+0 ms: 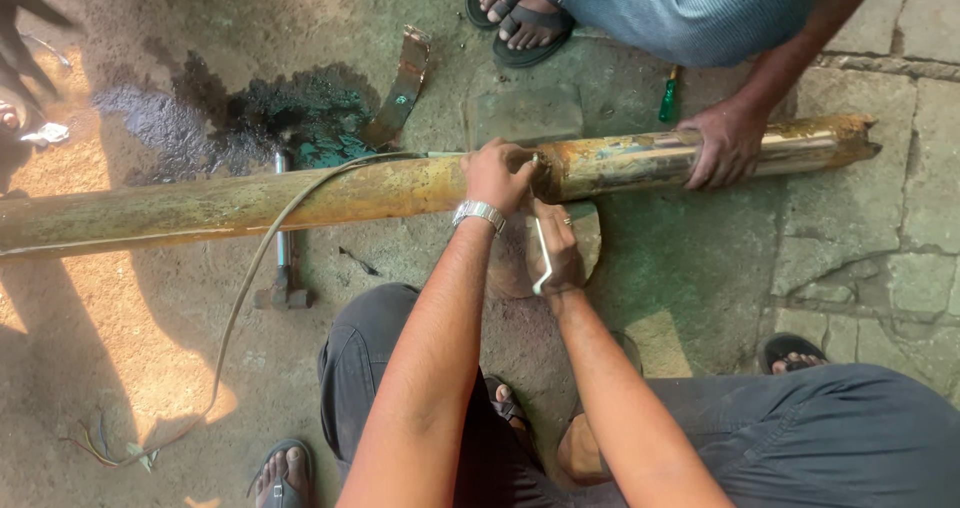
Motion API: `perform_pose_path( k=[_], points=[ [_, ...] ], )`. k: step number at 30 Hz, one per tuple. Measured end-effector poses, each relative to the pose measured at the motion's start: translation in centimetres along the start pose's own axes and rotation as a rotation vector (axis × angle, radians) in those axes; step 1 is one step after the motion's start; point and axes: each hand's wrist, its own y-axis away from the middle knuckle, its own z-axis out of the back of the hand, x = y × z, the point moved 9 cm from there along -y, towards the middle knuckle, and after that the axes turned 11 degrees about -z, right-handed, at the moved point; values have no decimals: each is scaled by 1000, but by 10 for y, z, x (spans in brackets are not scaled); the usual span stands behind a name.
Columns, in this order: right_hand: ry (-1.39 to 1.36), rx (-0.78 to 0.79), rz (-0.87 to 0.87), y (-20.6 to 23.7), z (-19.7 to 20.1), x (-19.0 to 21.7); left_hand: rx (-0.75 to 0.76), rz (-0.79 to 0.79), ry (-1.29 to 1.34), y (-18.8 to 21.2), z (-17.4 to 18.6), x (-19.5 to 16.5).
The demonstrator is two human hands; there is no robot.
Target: The person uses a wrench to loosen a fitting on a metal pipe while another person holds the pipe steady. The person then uses a screwdriver to adjust a component at the pipe's end.
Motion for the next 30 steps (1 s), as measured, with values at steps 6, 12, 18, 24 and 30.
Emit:
perform_pose_path(
  k=[6,12,18,24,30],
  points=[
    [-4,-44,-115,7,-10,-5,86,13,-107,-5,7,-18],
    [-119,-129,-239,6,-6,-1,267,75,-248,-9,3,-23],
    [-149,-137,-331,7,-8,-12,382,137,-290,-11,-9,-18],
    [-111,-94,-315,4,-6,-15,294,86,-99,-15,-8,-12],
    [-122,-123,-307,-2,-5,-9,264,162,-47,-12,-9,-5]
  ],
)
